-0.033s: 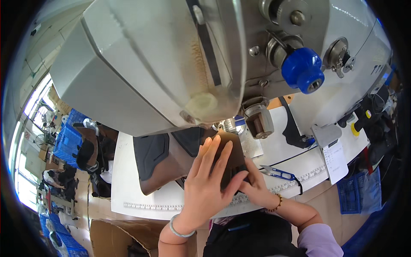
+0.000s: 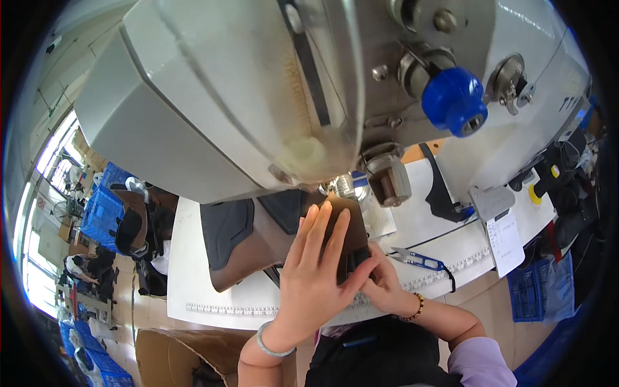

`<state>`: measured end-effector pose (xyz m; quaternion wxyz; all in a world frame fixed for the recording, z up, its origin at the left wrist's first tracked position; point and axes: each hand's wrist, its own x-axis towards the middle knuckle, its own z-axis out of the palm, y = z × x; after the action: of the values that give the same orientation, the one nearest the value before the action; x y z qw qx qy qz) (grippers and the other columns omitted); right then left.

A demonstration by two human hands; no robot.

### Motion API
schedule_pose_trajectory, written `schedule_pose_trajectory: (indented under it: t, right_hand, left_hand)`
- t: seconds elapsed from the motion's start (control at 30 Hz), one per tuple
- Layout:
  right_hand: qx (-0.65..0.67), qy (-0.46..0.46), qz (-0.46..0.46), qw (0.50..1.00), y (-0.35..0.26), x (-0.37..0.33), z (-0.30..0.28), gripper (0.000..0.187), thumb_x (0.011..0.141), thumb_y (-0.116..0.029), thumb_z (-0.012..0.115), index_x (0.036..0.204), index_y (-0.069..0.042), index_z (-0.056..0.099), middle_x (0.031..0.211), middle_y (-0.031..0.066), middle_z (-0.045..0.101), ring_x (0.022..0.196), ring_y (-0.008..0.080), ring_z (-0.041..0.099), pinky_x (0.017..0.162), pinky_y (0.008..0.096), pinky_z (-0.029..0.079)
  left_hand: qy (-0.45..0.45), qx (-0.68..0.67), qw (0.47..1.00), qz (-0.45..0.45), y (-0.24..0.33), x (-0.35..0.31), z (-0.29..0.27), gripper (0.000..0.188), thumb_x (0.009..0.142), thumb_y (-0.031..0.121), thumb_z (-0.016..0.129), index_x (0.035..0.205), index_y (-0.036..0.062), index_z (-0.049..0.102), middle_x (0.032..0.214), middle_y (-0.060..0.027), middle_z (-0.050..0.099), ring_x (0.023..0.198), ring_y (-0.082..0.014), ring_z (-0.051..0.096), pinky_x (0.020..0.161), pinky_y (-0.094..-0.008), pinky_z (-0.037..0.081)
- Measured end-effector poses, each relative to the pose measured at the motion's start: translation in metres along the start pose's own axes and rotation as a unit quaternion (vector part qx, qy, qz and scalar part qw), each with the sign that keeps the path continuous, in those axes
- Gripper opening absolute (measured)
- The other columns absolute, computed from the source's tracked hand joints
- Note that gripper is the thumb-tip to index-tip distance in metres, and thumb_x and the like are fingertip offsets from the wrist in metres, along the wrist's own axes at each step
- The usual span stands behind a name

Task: The person stitches shoe components together using a sewing machine, trims thread using thread snips, and continues sewing along the edges of the boot upper.

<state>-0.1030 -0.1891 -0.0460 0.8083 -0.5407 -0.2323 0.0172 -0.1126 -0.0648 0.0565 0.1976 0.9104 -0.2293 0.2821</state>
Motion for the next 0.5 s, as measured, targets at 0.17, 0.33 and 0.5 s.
schedule_pose_trajectory:
  t: [0.17, 0.33, 0.5]
  right_hand:
    - [0.031, -0.102, -0.036, 0.994, -0.006, -0.004, -0.005, 0.043, 0.087, -0.006, 0.049, 0.126, 0.005, 0.036, 0.114, 0.0089, 0.047, 0.102, 0.0132, 0.046, 0.087, 0.0273, 0.039]
    - [-0.203, -0.113, -0.010, 0.973, -0.016, 0.005, -0.053, 0.022, 0.079, 0.006, 0.044, 0.096, 0.005, 0.058, 0.097, 0.0088, 0.060, 0.088, 0.0156, 0.058, 0.080, 0.0275, 0.045]
    - [-0.080, 0.158, 0.034, 0.984, -0.053, 0.093, -0.052, 0.015, 0.082, 0.001, 0.046, 0.087, 0.003, 0.060, 0.082, 0.0040, 0.062, 0.083, 0.0157, 0.060, 0.079, 0.0276, 0.046]
  left_hand:
    - [0.033, 0.079, 0.996, -0.015, 0.013, -0.003, 0.022, 0.075, 0.061, 0.028, 0.076, 0.120, -0.0071, 0.045, 0.125, -0.0269, 0.042, 0.115, -0.0447, 0.043, 0.096, -0.0508, 0.038]
    - [0.080, 0.177, 0.980, -0.051, 0.018, -0.002, 0.048, 0.056, 0.068, 0.016, 0.066, 0.116, -0.0064, 0.048, 0.122, -0.0267, 0.044, 0.117, -0.0437, 0.043, 0.097, -0.0507, 0.038]
    - [0.130, 0.204, 0.970, -0.031, 0.011, -0.004, 0.058, 0.051, 0.068, 0.009, 0.061, 0.115, -0.0072, 0.050, 0.120, -0.0269, 0.047, 0.116, -0.0435, 0.045, 0.091, -0.0491, 0.044]
